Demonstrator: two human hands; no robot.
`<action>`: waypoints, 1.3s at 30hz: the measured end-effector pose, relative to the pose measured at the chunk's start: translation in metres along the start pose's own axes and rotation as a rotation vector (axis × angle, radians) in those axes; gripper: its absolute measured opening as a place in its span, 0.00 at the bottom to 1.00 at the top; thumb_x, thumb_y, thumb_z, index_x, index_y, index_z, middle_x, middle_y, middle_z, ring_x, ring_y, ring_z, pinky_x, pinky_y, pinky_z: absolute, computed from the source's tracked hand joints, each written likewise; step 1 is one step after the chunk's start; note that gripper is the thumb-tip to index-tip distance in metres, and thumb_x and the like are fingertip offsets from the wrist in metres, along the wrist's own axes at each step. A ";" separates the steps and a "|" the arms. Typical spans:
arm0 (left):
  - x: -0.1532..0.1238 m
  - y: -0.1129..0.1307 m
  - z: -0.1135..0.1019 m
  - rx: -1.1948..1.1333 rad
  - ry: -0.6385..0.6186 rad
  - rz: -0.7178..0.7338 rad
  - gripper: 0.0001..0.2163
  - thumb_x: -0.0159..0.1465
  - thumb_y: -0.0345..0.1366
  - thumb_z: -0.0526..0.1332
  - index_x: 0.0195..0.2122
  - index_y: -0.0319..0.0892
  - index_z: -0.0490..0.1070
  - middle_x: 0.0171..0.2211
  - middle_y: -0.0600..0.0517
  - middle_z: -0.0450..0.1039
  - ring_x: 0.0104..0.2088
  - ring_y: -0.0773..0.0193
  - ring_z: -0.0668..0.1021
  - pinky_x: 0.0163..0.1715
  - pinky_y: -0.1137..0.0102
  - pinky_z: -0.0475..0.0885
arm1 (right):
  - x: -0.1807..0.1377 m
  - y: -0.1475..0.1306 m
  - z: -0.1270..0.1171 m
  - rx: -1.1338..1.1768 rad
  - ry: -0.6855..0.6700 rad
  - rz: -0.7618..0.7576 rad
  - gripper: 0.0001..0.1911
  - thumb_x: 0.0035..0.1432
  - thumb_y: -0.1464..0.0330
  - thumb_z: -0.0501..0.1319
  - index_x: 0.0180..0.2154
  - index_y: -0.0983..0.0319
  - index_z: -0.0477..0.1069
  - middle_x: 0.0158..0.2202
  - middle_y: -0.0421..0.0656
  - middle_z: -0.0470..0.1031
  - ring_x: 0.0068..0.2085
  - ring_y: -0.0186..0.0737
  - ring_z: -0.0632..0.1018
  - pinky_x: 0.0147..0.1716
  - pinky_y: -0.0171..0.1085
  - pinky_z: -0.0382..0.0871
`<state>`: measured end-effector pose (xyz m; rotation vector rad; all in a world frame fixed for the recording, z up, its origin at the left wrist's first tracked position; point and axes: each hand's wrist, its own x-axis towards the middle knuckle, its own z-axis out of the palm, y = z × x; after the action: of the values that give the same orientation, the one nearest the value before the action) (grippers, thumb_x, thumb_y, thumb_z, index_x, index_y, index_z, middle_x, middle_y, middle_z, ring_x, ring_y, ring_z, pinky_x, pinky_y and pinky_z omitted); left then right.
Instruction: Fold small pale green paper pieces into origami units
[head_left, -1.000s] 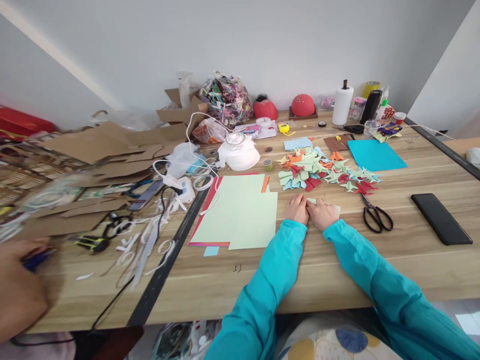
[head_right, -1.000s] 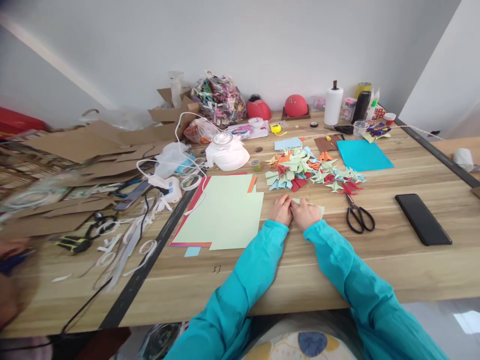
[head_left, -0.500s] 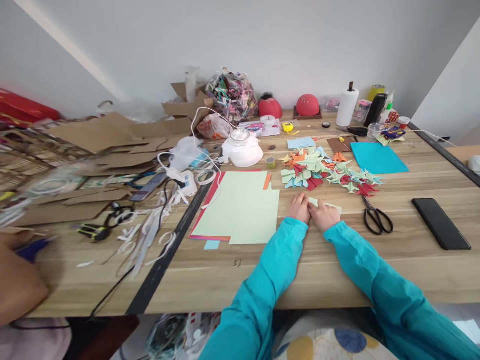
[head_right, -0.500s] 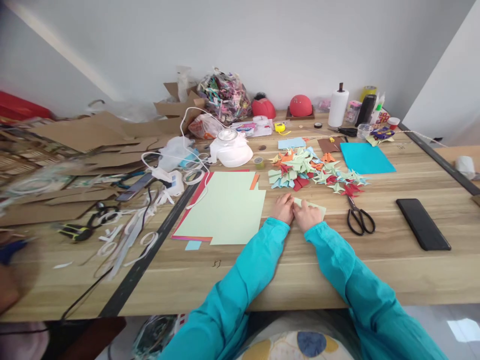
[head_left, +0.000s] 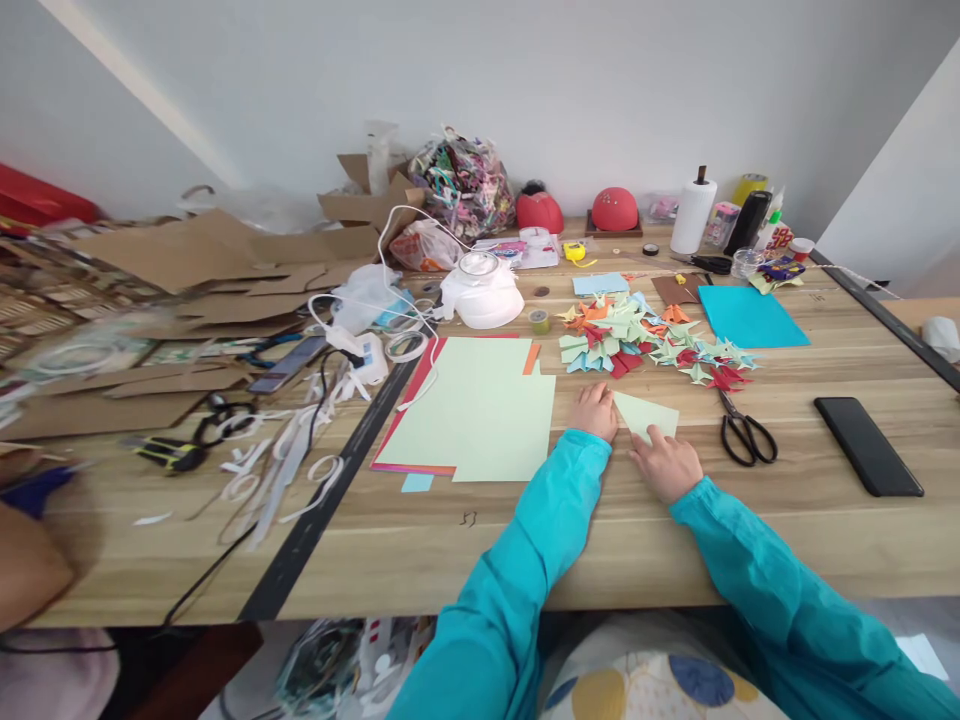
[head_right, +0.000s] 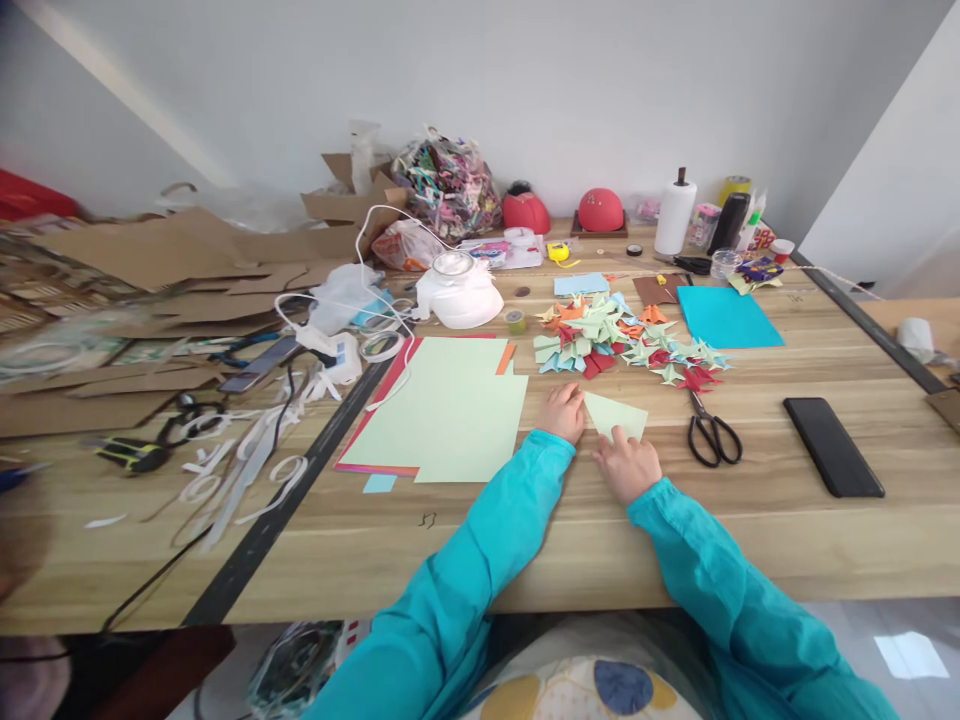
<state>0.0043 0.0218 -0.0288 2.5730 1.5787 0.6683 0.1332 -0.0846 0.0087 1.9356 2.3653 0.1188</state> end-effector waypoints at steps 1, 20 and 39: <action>0.000 0.000 0.000 0.002 -0.004 0.000 0.16 0.57 0.29 0.51 0.45 0.36 0.70 0.50 0.44 0.66 0.51 0.56 0.65 0.54 0.61 0.59 | -0.003 0.000 -0.001 0.005 0.004 -0.002 0.22 0.62 0.60 0.40 0.50 0.57 0.64 0.44 0.50 0.66 0.33 0.40 0.74 0.28 0.36 0.60; -0.026 0.032 -0.007 0.030 0.031 0.063 0.15 0.59 0.34 0.52 0.46 0.35 0.67 0.54 0.42 0.61 0.54 0.53 0.62 0.56 0.56 0.54 | -0.024 -0.008 -0.001 0.040 0.018 -0.058 0.20 0.61 0.64 0.44 0.42 0.66 0.70 0.40 0.52 0.69 0.34 0.40 0.74 0.29 0.36 0.63; -0.032 0.039 -0.015 0.028 0.010 0.079 0.11 0.62 0.33 0.49 0.36 0.36 0.69 0.41 0.41 0.68 0.47 0.55 0.66 0.51 0.57 0.59 | 0.009 0.005 0.012 0.264 0.195 -0.188 0.21 0.59 0.66 0.49 0.51 0.67 0.64 0.53 0.53 0.63 0.55 0.48 0.60 0.52 0.46 0.52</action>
<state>0.0190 -0.0267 -0.0151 2.6686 1.5073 0.6709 0.1376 -0.0744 -0.0032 1.8674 2.8045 -0.0195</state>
